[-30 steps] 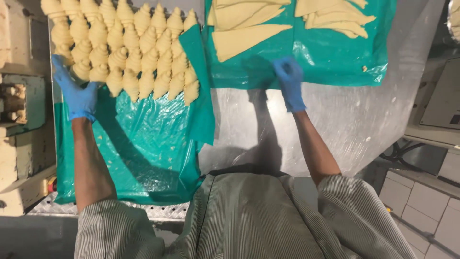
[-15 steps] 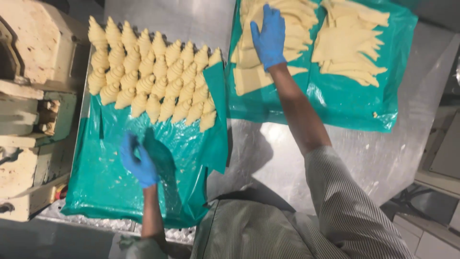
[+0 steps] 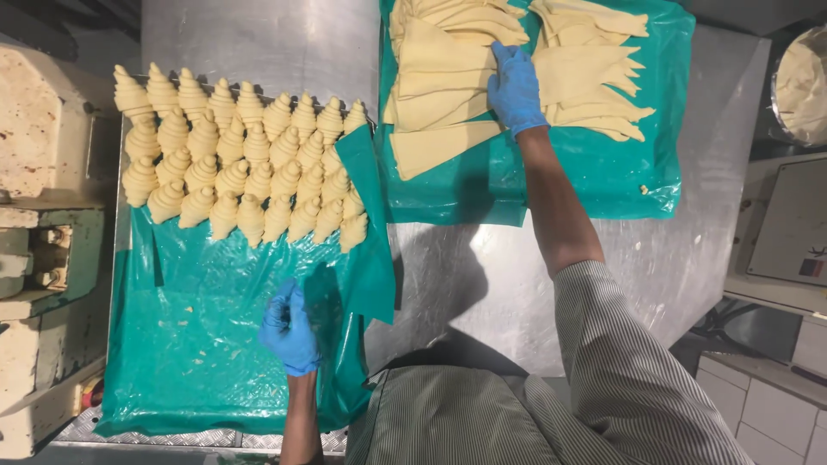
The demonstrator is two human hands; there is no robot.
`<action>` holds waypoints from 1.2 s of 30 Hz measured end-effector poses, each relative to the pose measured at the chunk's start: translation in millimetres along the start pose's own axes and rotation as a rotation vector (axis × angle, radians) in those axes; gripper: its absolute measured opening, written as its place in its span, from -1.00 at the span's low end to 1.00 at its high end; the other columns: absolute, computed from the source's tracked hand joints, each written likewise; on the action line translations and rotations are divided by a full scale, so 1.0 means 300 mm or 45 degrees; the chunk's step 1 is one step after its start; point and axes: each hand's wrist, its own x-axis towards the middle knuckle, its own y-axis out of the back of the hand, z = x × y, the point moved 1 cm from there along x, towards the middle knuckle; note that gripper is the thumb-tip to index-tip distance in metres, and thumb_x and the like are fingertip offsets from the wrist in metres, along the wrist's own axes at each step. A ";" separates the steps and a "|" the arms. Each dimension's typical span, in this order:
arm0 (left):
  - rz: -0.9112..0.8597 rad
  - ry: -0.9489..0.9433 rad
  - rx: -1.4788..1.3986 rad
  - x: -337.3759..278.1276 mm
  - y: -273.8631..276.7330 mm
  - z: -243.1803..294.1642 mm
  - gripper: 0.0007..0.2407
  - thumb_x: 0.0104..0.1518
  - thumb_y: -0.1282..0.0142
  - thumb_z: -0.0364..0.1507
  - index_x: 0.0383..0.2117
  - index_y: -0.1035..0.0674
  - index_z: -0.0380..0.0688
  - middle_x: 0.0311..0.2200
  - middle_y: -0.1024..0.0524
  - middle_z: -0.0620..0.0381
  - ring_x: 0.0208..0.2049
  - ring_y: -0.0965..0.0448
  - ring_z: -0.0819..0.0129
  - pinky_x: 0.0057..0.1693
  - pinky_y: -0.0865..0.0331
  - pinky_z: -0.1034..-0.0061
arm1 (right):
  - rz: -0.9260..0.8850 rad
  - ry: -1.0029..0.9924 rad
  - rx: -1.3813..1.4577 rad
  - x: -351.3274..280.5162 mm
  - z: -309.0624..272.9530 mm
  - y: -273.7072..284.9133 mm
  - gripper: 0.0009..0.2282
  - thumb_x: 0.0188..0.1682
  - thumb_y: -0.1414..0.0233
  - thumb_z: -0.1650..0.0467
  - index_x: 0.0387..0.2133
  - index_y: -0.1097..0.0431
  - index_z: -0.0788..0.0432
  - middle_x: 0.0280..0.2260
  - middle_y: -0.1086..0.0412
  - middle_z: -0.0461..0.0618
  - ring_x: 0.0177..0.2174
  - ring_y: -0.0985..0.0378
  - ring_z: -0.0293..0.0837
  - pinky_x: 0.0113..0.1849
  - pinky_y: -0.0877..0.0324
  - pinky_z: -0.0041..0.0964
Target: Rolling triangular pieces of dough into croissant shapes on a metal workbench.
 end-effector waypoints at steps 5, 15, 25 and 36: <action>-0.045 -0.105 -0.178 0.022 -0.003 -0.126 -0.90 0.36 -0.15 -0.53 -0.31 -0.65 -0.30 -0.59 -0.46 0.25 -0.54 -0.34 0.66 -0.17 -0.37 0.64 | -0.164 -0.137 -0.060 0.098 -0.007 0.066 -0.57 -0.26 -0.27 0.36 -0.08 -0.43 0.17 -0.09 -0.32 0.22 -0.03 -0.32 0.29 -0.03 -0.31 0.08; -0.075 -0.090 -0.194 0.006 -0.062 -0.110 -0.92 0.32 -0.15 -0.57 -0.23 -0.65 -0.38 -0.46 -0.48 0.21 -0.50 -0.27 0.67 -0.32 -0.20 0.70 | -0.462 -0.252 0.063 0.175 0.129 0.014 -0.64 -0.15 -0.34 0.20 -0.16 -0.57 0.12 -0.22 -0.55 0.05 -0.13 -0.51 0.07 -0.01 -0.12 0.16; -0.176 0.056 -0.350 0.036 -0.098 -0.103 -0.93 0.29 -0.12 -0.57 -0.27 -0.61 -0.37 -0.35 -0.57 0.21 -0.51 -0.29 0.67 -0.37 -0.17 0.71 | -0.594 -0.495 0.370 0.390 -0.128 0.284 -0.60 -0.25 -0.37 0.17 -0.34 -0.57 0.25 -0.40 -0.53 0.08 -0.40 -0.56 -0.11 -0.34 -0.45 -0.25; -0.739 -0.668 0.088 0.125 -0.234 0.420 -0.34 -0.02 -0.45 -0.39 0.26 -0.38 -0.28 0.20 -0.40 -0.08 0.18 -0.43 0.09 0.29 -0.30 0.30 | -0.843 0.030 0.088 0.383 -0.771 0.842 -0.69 -0.04 -0.18 0.18 -0.24 -0.51 0.17 -0.54 -0.43 0.03 -0.55 -0.44 -0.11 -0.47 -0.36 -0.11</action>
